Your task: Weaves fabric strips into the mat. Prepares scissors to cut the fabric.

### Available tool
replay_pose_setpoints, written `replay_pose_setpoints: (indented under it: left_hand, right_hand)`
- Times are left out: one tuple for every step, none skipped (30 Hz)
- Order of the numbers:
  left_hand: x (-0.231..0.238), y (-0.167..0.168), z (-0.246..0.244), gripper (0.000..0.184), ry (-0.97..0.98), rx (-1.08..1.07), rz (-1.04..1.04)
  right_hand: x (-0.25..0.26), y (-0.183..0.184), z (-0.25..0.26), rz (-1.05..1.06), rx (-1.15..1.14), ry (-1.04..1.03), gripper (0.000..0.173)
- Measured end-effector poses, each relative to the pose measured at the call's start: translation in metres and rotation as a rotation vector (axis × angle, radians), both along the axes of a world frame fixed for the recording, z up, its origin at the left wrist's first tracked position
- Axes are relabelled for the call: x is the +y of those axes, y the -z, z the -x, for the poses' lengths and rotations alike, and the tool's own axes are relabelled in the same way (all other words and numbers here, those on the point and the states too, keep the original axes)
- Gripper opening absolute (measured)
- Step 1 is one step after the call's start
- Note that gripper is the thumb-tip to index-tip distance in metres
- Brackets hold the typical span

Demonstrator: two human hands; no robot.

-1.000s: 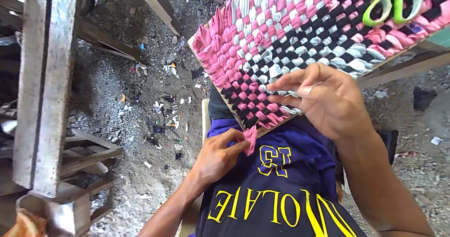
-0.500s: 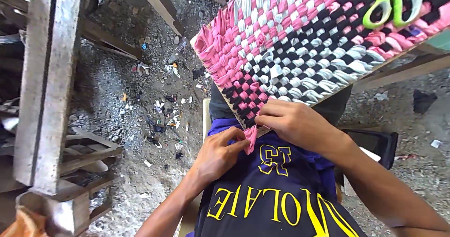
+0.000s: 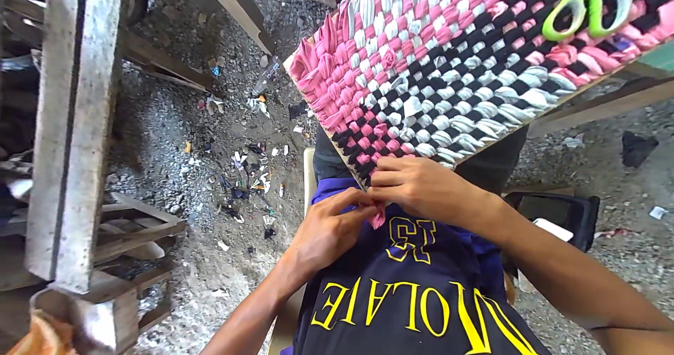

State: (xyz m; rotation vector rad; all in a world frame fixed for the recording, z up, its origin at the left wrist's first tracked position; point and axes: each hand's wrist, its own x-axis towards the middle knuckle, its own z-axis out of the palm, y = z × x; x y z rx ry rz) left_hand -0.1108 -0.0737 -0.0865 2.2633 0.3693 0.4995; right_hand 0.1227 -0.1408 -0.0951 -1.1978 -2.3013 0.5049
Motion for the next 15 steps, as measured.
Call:
replay_pose_setpoints:
  left_hand:
    - [0.001, -0.001, -0.001, 0.016, -0.005, 0.001, 0.003]
    - [0.002, -0.002, -0.002, 0.015, -0.015, -0.001, 0.016]
    - [0.004, -0.004, -0.003, 0.014, -0.03, 0.004, 0.04]
    - [0.008, -0.006, -0.003, 0.013, -0.049, 0.02, 0.078]
    - [0.012, -0.009, -0.004, 0.012, -0.069, 0.044, 0.119]
    - [0.017, -0.012, -0.005, 0.012, -0.093, 0.069, 0.161]
    - [0.022, -0.012, -0.007, 0.011, -0.113, 0.087, 0.202]
    - [0.027, -0.012, -0.009, 0.011, -0.127, 0.104, 0.245]
    - [0.03, -0.011, -0.011, 0.012, -0.142, 0.121, 0.29]
    - [0.033, -0.009, -0.014, 0.012, -0.157, 0.133, 0.341]
    - [0.034, -0.008, -0.016, 0.012, -0.171, 0.143, 0.403]
    - [0.035, -0.006, -0.018, 0.012, -0.182, 0.156, 0.463]
    - [0.035, -0.006, -0.021, 0.012, -0.191, 0.167, 0.512]
    - [0.035, -0.006, -0.023, 0.012, -0.193, 0.167, 0.56]
    - [0.035, -0.006, -0.025, 0.012, -0.191, 0.16, 0.606]
  right_hand:
    - [0.001, 0.001, 0.001, 0.011, 0.016, -0.015, 0.02]
    - [0.002, 0.002, 0.001, 0.023, 0.04, -0.028, 0.021]
    - [0.004, 0.004, 0.0, 0.031, 0.067, -0.035, 0.021]
    - [0.005, 0.004, -0.003, 0.027, 0.09, -0.022, 0.02]
    - [0.005, 0.002, -0.006, 0.022, 0.096, 0.019, 0.021]
    - [0.004, -0.003, -0.01, 0.011, 0.094, 0.085, 0.024]
    - [0.003, -0.009, -0.014, -0.012, 0.099, 0.166, 0.026]
    - [0.002, -0.016, -0.017, -0.048, 0.123, 0.253, 0.025]
    - [-0.001, -0.021, -0.019, -0.091, 0.174, 0.328, 0.023]
    - [-0.005, -0.025, -0.019, -0.137, 0.236, 0.375, 0.019]
    - [-0.01, -0.026, -0.017, -0.176, 0.283, 0.399, 0.016]
    - [-0.016, -0.024, -0.015, -0.203, 0.302, 0.404, 0.013]
    - [-0.023, -0.019, -0.011, -0.22, 0.304, 0.394, 0.011]
    - [-0.028, -0.012, -0.006, -0.23, 0.292, 0.38, 0.01]
    - [-0.033, -0.004, -0.002, -0.235, 0.27, 0.371, 0.009]
